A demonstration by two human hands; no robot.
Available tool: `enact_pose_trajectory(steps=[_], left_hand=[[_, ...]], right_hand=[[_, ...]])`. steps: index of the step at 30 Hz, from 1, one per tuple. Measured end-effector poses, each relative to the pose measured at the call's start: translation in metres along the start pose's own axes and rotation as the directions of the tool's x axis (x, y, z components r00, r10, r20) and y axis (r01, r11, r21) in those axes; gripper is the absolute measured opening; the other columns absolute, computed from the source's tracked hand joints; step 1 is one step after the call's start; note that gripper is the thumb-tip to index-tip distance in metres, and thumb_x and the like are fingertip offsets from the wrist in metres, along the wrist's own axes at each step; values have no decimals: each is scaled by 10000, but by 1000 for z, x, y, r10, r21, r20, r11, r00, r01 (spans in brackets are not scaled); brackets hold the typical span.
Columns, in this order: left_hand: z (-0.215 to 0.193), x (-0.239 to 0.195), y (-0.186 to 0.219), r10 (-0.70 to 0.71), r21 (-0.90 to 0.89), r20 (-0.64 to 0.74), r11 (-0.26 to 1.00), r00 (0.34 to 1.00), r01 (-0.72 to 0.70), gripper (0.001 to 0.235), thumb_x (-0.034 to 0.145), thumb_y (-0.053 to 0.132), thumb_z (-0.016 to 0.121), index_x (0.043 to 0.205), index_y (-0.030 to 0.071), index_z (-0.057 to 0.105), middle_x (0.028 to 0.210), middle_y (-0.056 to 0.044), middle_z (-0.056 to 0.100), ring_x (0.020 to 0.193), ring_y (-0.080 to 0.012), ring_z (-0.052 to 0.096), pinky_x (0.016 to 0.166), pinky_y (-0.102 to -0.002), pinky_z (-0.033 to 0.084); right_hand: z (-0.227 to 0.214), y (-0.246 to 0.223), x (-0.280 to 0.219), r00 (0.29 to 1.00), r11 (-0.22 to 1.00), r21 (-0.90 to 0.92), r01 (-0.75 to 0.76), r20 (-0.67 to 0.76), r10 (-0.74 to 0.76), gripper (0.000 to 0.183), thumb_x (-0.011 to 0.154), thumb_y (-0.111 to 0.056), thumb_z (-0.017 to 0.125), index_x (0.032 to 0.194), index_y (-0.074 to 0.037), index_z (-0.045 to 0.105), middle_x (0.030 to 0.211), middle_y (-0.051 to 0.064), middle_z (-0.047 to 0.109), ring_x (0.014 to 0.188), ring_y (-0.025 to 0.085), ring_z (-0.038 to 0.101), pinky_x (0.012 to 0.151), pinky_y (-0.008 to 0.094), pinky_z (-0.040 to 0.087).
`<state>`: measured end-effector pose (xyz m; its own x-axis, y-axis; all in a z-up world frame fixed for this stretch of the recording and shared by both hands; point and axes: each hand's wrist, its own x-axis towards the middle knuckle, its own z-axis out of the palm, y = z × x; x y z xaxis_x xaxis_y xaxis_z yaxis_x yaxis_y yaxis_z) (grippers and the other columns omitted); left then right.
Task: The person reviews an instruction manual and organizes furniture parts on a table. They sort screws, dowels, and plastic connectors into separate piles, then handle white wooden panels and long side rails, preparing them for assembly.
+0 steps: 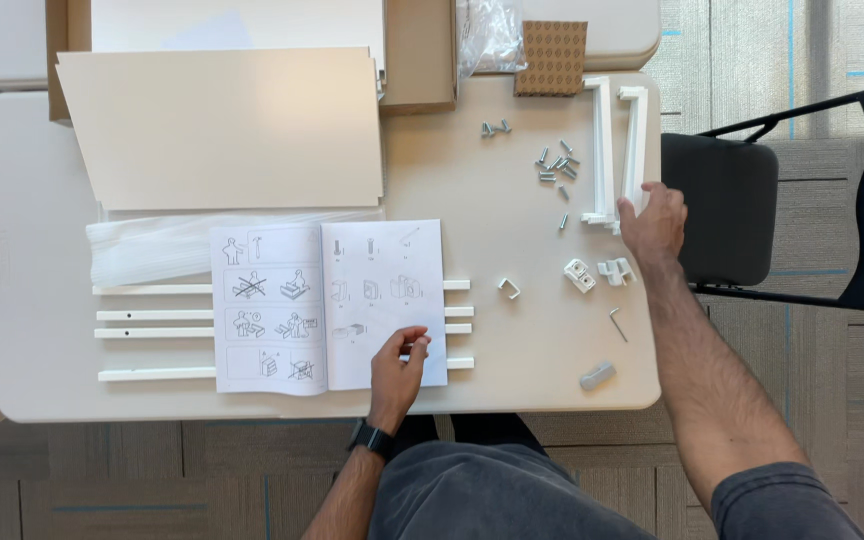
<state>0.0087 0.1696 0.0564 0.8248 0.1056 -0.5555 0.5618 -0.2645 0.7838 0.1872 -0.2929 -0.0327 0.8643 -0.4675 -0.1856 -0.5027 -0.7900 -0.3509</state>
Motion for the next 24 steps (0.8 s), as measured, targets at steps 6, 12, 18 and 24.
enact_pose_trajectory(steps=[6, 12, 18, 24], left_hand=[[-3, -12, 13, -108, 17, -36, 994, 993, 109, 265, 1011, 279, 659, 1186, 159, 818, 1100, 18, 865, 923, -119, 774, 756, -288, 568], [-7, -22, 30, -212, -23, -70, 977, 975, 211, 281, 1019, 263, 663, 1220, 153, 826, 1122, 7, 888, 933, -114, 776, 770, -262, 576], [5, -18, -3, -308, -144, -183, 948, 934, 284, 271, 978, 237, 707, 1162, 121, 869, 1049, -10, 922, 858, -115, 784, 757, -267, 578], [15, -16, -30, -325, -184, -235, 940, 916, 287, 253, 969, 209, 716, 1130, 134, 897, 988, -2, 944, 811, -101, 802, 763, -251, 591]], right_hand=[[-2, -86, 53, 846, 844, 83, 530, -125, -519, 409, 1030, -188, 782, 1400, -43, 685, 1303, 214, 631, 1242, 420, 582, 994, 543, 529], [-16, -206, 124, 835, 838, -67, 542, 157, -527, 957, 872, -288, 948, 1642, -140, 400, 1736, 203, 320, 1562, 435, 319, 1137, 736, 421], [-2, -249, 187, 800, 771, -294, 565, 422, -426, 1437, 770, -275, 967, 1774, -264, -63, 1841, 154, -124, 1664, 385, -177, 1257, 837, 72], [-24, -249, 208, 794, 815, -151, 560, 378, -476, 1438, 653, -243, 993, 1746, -215, 58, 1776, 229, 157, 1643, 444, 134, 1225, 876, 65]])
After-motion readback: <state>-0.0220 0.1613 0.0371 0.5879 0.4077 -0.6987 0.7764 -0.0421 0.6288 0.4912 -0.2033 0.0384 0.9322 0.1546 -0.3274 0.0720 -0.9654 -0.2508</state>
